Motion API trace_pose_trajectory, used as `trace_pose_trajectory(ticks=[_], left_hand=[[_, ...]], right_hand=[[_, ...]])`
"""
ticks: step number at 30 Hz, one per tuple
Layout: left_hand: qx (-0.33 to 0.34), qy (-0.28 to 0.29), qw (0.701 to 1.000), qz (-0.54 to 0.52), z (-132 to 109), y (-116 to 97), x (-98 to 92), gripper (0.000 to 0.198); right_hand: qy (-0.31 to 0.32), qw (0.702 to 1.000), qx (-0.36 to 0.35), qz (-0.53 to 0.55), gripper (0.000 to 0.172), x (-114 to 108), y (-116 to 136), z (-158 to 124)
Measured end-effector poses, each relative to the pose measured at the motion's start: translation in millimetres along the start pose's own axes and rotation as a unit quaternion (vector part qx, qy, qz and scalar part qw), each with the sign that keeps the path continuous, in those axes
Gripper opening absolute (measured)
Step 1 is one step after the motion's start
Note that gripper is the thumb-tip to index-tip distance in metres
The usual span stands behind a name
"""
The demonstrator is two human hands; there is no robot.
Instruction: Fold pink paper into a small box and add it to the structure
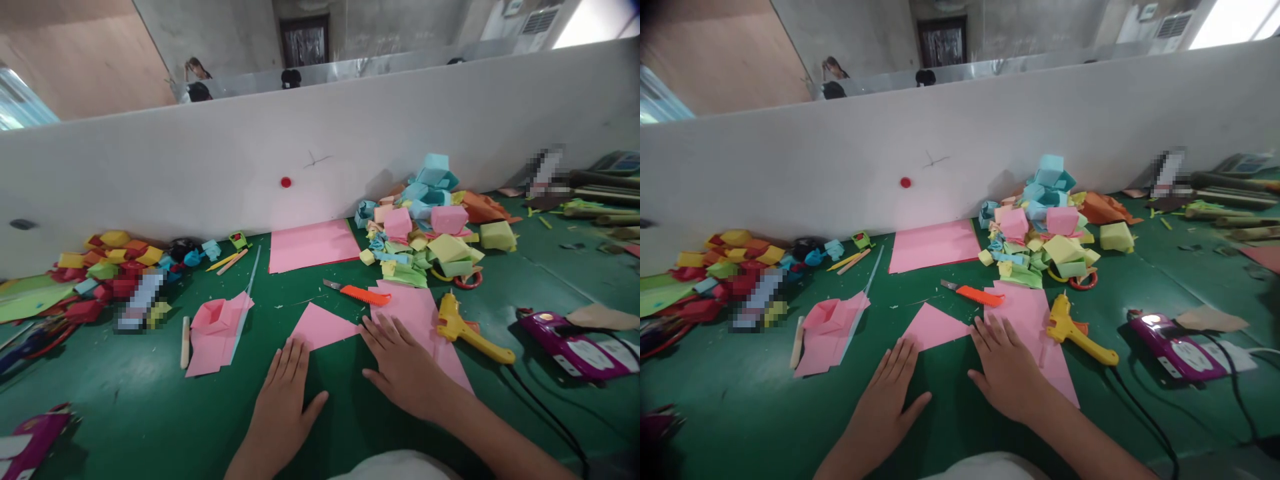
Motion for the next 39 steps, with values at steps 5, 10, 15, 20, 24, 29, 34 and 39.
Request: trace_pose_trajectory(ticks=[5, 10, 15, 20, 24, 29, 34, 39], left_hand=[[-0.001, -0.006, 1.0, -0.001, 0.2, 2.5, 1.6, 0.08], [0.008, -0.009, 1.0, 0.002, 0.1, 2.1, 2.8, 0.077], [-0.005, -0.004, 1.0, -0.017, 1.6, 0.5, -3.7, 0.068], [-0.086, -0.018, 0.993, -0.083, 7.1, 3.8, -13.2, 0.042], [-0.14, -0.079, 0.98, -0.12, 8.6, 6.5, -16.1, 0.046], [-0.167, -0.102, 0.97, -0.144, 8.3, 10.1, -14.7, 0.051], [-0.15, -0.19, 0.944, -0.223, 5.0, 9.5, -23.9, 0.053], [-0.066, -0.094, 0.96, -0.256, 4.7, -5.9, -31.4, 0.049]], right_hand=[[-0.012, 1.0, 0.003, -0.002, 0.068, 4.8, -1.5, -4.6], [-0.003, 1.0, 0.001, -0.016, 0.068, -4.0, -4.8, -1.4], [-0.021, 1.0, 0.02, 0.009, 0.048, -13.6, -14.8, 8.6], [-0.019, 0.996, 0.049, 0.07, 0.034, -12.4, -17.8, 20.6], [-0.019, 0.99, 0.049, 0.135, 0.018, -7.7, -15.3, 25.0], [-0.072, 0.979, 0.034, 0.189, 0.016, -5.3, -13.4, 25.2], [-0.158, 0.961, -0.004, 0.229, 0.019, -2.8, -13.5, 24.9], [-0.194, 0.95, -0.006, 0.245, 0.021, 2.6, -19.3, 25.6]])
Point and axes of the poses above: each hand's wrist, its own z-axis towards the middle knuckle, its own x-axis out of the palm, y = z × x, the point moved 3 cm from there along z, towards the middle knuckle, and after that the axes turned 14 degrees about -z, right-handed, at the moved point
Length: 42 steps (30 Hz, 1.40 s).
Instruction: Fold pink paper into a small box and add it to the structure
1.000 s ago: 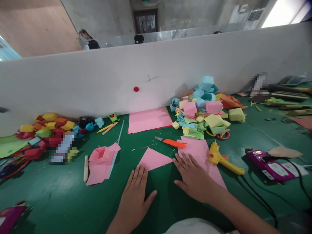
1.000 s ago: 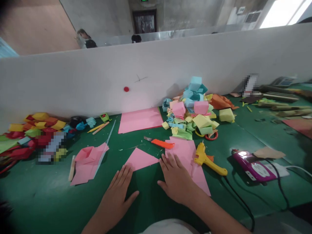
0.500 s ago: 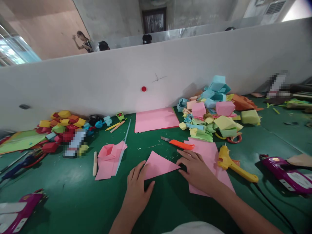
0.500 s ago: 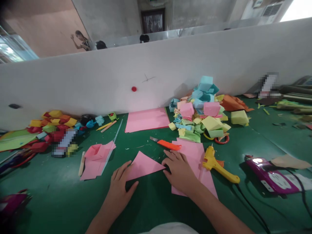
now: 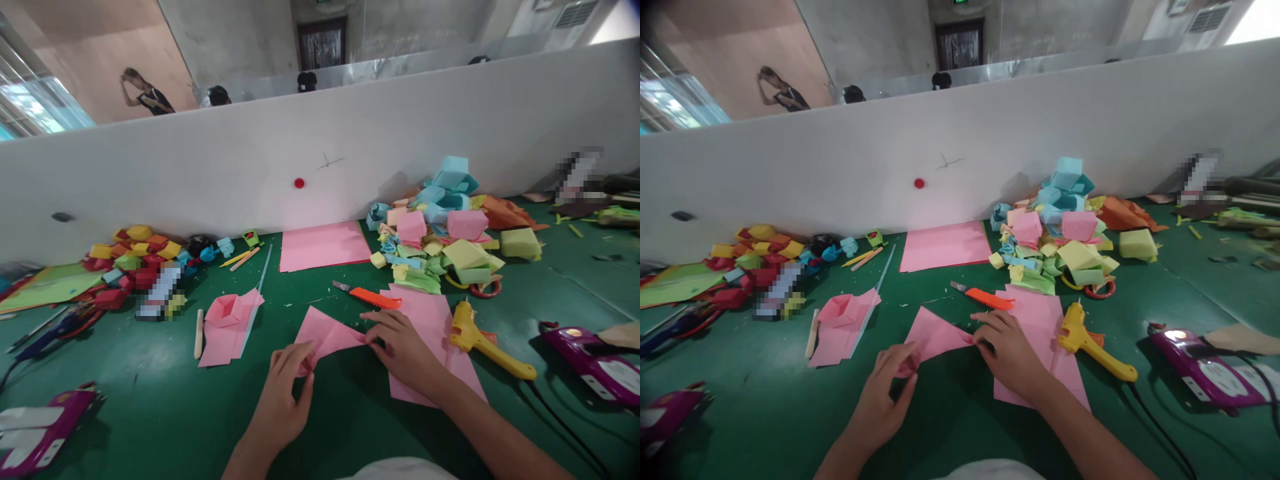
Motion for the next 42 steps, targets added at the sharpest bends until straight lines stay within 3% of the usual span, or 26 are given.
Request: trace_pose_trajectory(ticks=[2, 5, 14, 18, 23, 26, 30, 33, 35, 39, 42], left_hand=[[0.018, 0.07, 0.997, 0.037, -0.1, -6.7, 3.7, 0.052], [0.034, 0.116, 0.989, 0.08, 1.3, -11.6, 7.5, 0.052], [0.011, 0.126, 0.987, 0.098, 3.4, -1.1, 11.0, 0.049], [0.014, 0.107, 0.99, 0.088, 5.3, 4.4, 13.2, 0.062], [-0.03, 0.042, 0.998, 0.018, 9.0, 8.4, 2.6, 0.049], [-0.075, -0.039, 0.993, -0.083, 17.2, 5.9, -15.5, 0.045], [-0.076, -0.157, 0.96, -0.218, 32.7, 4.9, -32.9, 0.042], [-0.093, -0.204, 0.908, -0.355, 38.4, 12.8, -24.8, 0.059], [-0.121, -0.187, 0.886, -0.407, 37.9, 17.1, -11.6, 0.061], [-0.195, -0.106, 0.906, -0.36, 32.1, 15.2, 7.8, 0.037], [-0.197, -0.063, 0.912, -0.355, 31.3, 7.6, 10.8, 0.044]], right_hand=[[0.005, 1.0, 0.002, -0.005, 0.025, 1.7, -3.6, -0.6], [0.009, 1.0, -0.001, -0.012, 0.031, 3.9, -6.1, -1.4], [0.029, 0.999, -0.001, -0.038, 0.034, 7.8, -2.6, -3.2], [0.019, 0.999, -0.002, -0.034, 0.027, 6.4, -0.6, -3.1], [-0.011, 0.996, 0.013, 0.089, 0.02, -6.2, 3.6, 2.8], [-0.011, 0.975, 0.098, 0.2, 0.017, -13.1, -0.8, 5.6], [0.015, 0.925, 0.235, 0.298, 0.023, -12.6, -7.8, 4.2], [0.005, 0.897, 0.268, 0.352, 0.027, -8.6, -6.9, 3.3], [0.017, 0.882, 0.264, 0.39, 0.029, -4.9, -3.7, 3.2], [0.053, 0.864, 0.215, 0.452, 0.037, -3.4, 5.3, 3.0], [0.09, 0.861, 0.209, 0.455, 0.042, -2.0, 8.7, 1.6]])
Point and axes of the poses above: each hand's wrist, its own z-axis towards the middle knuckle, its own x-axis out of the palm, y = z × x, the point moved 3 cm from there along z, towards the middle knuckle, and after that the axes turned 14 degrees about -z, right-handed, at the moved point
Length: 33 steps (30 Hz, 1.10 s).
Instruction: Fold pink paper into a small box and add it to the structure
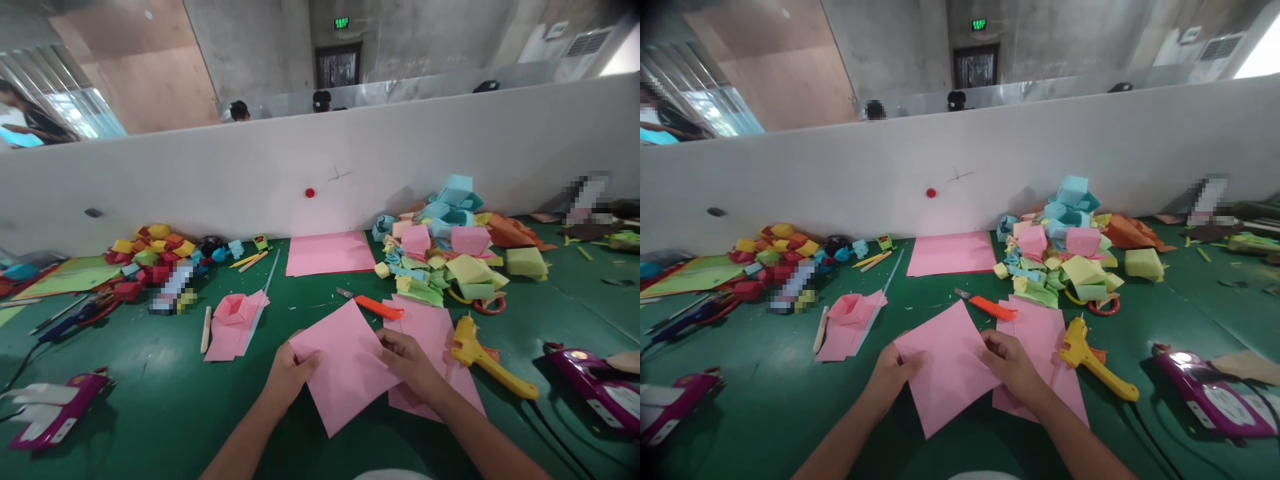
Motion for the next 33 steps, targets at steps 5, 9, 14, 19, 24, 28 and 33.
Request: trace_pose_trajectory(ticks=[5, 9, 14, 19, 24, 28, 33], left_hand=[[0.018, 0.001, 0.999, -0.045, 1.8, -0.6, 3.6, 0.067], [0.018, 0.045, 0.997, -0.064, 12.7, 3.7, 1.8, 0.056], [0.028, 0.055, 0.997, 0.053, 38.6, -4.5, -11.4, 0.034], [0.056, 0.037, 0.993, 0.102, 59.0, -13.2, -21.8, 0.03], [0.111, -0.028, 0.982, 0.149, 62.6, -15.1, -34.7, 0.016], [0.114, -0.033, 0.982, 0.145, 63.6, -8.3, -43.0, 0.016], [0.084, 0.014, 0.991, 0.106, 61.4, -0.2, -37.3, 0.029]], right_hand=[[-0.023, 0.996, 0.034, -0.083, 0.046, 3.5, -11.6, 3.4], [-0.068, 0.99, 0.064, -0.105, 0.041, 5.2, -14.0, 8.6], [-0.073, 0.977, 0.033, -0.199, 0.034, 2.0, 3.7, 21.6], [-0.111, 0.962, 0.042, -0.244, 0.031, -1.4, 6.6, 40.9], [-0.125, 0.956, 0.05, -0.263, 0.032, 8.6, 2.0, 46.4], [-0.113, 0.958, 0.042, -0.259, 0.033, 11.9, 1.1, 44.6], [-0.087, 0.964, 0.01, -0.252, 0.023, 9.4, 0.7, 43.7]])
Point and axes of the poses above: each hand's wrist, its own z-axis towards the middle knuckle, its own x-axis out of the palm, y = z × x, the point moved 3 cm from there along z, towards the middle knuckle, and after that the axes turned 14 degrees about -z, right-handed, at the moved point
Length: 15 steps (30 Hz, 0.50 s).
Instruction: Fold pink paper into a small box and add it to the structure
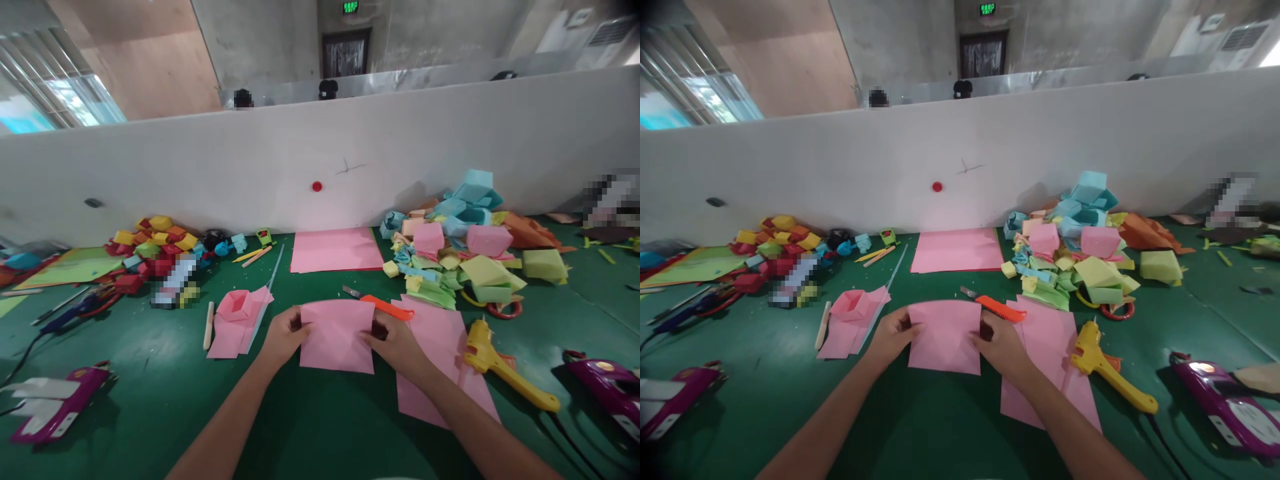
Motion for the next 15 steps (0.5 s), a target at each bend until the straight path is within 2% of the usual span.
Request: trace_pose_trajectory(ticks=[2, 4, 9, 15], left_hand=[[-0.009, 0.007, 1.0, -0.003, -2.6, -2.0, 5.5, 0.042], [-0.016, -0.004, 1.0, 0.012, -4.6, -4.2, 9.1, 0.046], [-0.023, -0.006, 0.999, 0.021, -4.5, -3.0, 9.6, 0.023], [-0.017, 0.015, 0.999, 0.029, -4.5, -5.6, 6.0, 0.015]], right_hand=[[0.006, 1.0, -0.007, -0.001, 0.021, 0.4, -1.3, 0.0], [0.007, 1.0, -0.002, -0.005, 0.021, 1.3, -3.4, 0.2], [0.002, 1.0, 0.022, -0.008, 0.022, 2.0, -8.7, 0.4], [-0.005, 1.0, 0.006, -0.014, 0.016, -2.9, -9.7, 0.6]])
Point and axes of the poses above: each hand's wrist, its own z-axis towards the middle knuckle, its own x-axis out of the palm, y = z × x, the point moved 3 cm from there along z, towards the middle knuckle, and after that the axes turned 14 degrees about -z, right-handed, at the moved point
